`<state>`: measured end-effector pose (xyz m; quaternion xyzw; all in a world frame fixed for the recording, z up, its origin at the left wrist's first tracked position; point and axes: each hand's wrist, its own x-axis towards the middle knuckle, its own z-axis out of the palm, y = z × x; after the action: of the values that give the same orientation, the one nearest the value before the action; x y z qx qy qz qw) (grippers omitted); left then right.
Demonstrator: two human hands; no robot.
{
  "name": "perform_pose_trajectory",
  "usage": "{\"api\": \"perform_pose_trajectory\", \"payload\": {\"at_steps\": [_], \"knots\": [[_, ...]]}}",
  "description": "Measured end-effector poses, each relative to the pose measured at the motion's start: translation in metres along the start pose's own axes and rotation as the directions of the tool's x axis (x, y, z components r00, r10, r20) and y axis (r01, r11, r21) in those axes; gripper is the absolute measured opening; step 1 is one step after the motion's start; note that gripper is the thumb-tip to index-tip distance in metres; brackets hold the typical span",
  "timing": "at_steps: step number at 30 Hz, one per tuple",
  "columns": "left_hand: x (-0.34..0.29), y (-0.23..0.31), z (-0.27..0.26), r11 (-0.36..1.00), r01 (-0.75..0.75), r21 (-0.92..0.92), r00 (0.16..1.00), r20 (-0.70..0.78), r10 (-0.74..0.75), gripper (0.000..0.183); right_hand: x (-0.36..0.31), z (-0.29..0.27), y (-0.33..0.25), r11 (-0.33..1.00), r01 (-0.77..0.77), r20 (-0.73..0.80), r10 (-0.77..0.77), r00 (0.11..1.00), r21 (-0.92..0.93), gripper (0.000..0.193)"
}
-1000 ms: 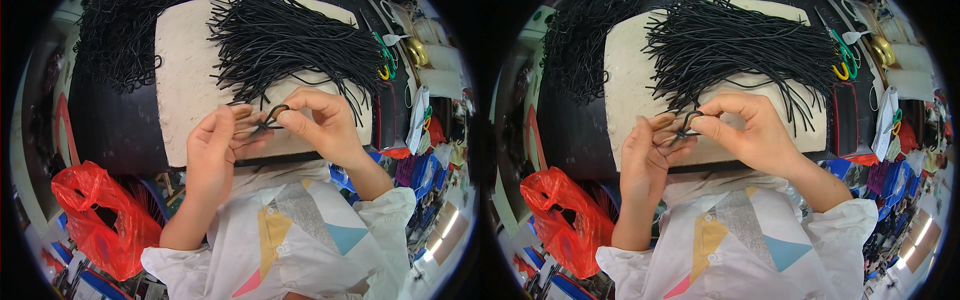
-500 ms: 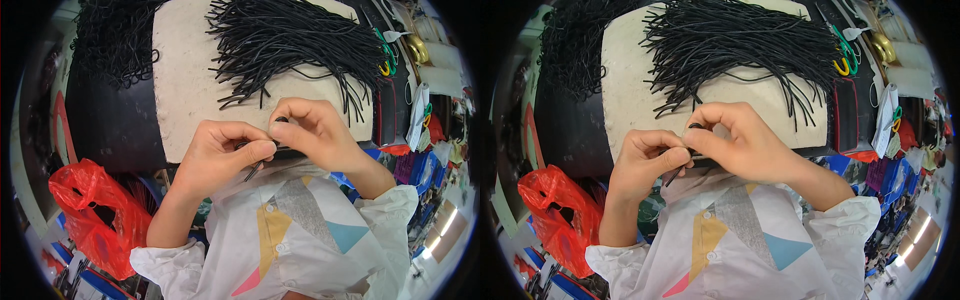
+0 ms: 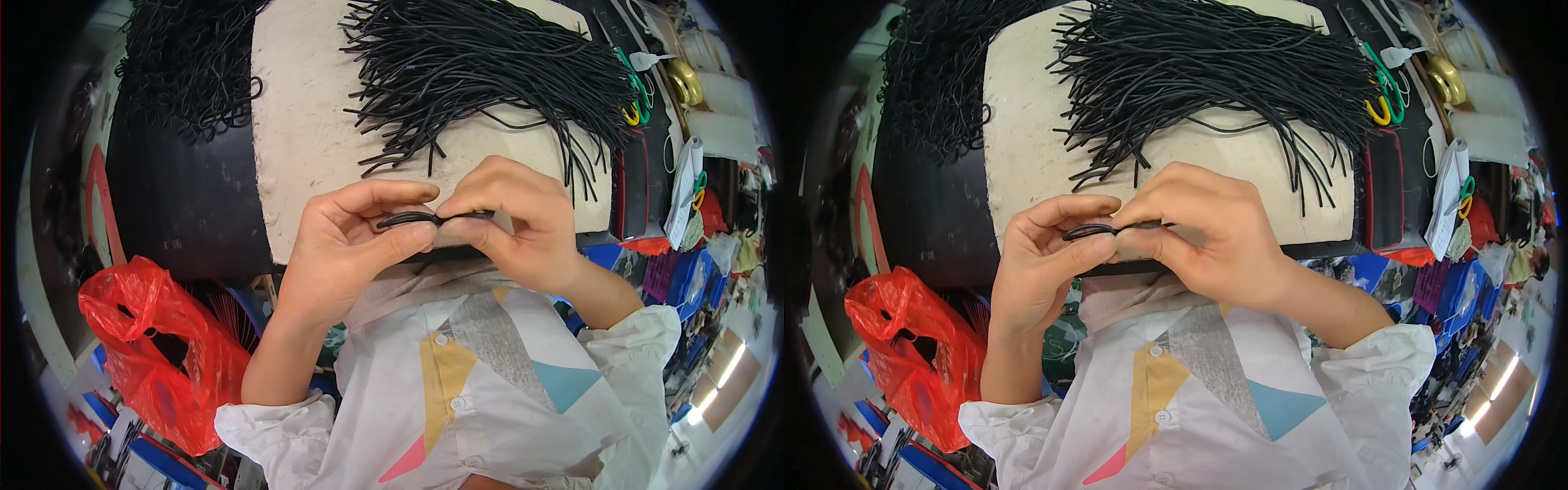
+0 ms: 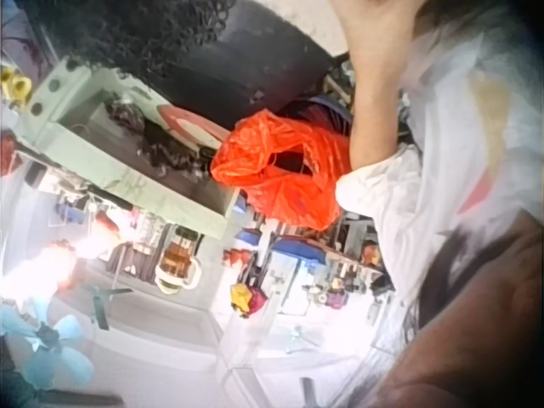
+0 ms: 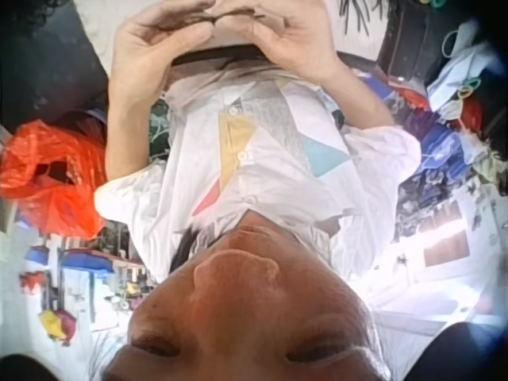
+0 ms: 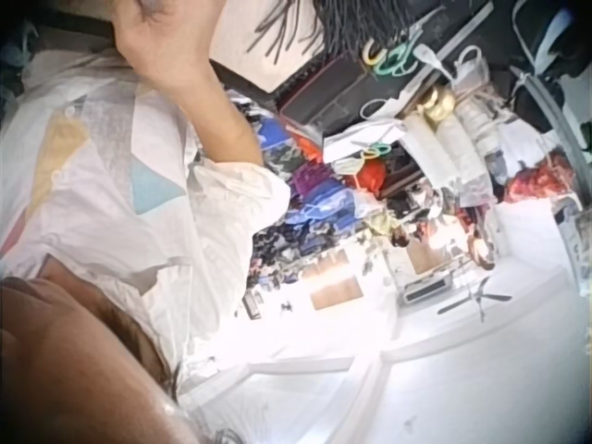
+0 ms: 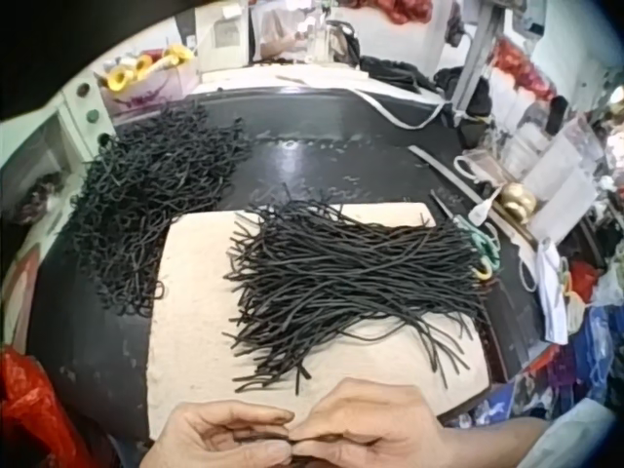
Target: Looping and knotting black shoelaces to prepare them for packaging or use in shoe manufacturing.
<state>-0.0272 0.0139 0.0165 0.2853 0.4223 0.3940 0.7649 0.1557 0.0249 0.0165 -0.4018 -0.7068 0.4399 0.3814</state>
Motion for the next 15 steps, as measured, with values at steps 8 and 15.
{"api": "perform_pose_trajectory", "payload": {"at_steps": [8, 15], "knots": [[-0.005, -0.010, 0.002, 0.938, -0.215, 0.273, 0.963, -0.099, 0.250, 0.028, 0.003, 0.003, 0.000, 0.547, -0.537, 0.216, 0.543, 0.811, 0.642, 0.011], [-0.004, -0.004, -0.001, 0.999, -0.018, 0.038, 0.973, -0.231, 0.026, 0.021, 0.002, -0.002, 0.010, 0.586, -0.520, 0.156, 0.559, 0.815, 0.621, 0.019]]}}
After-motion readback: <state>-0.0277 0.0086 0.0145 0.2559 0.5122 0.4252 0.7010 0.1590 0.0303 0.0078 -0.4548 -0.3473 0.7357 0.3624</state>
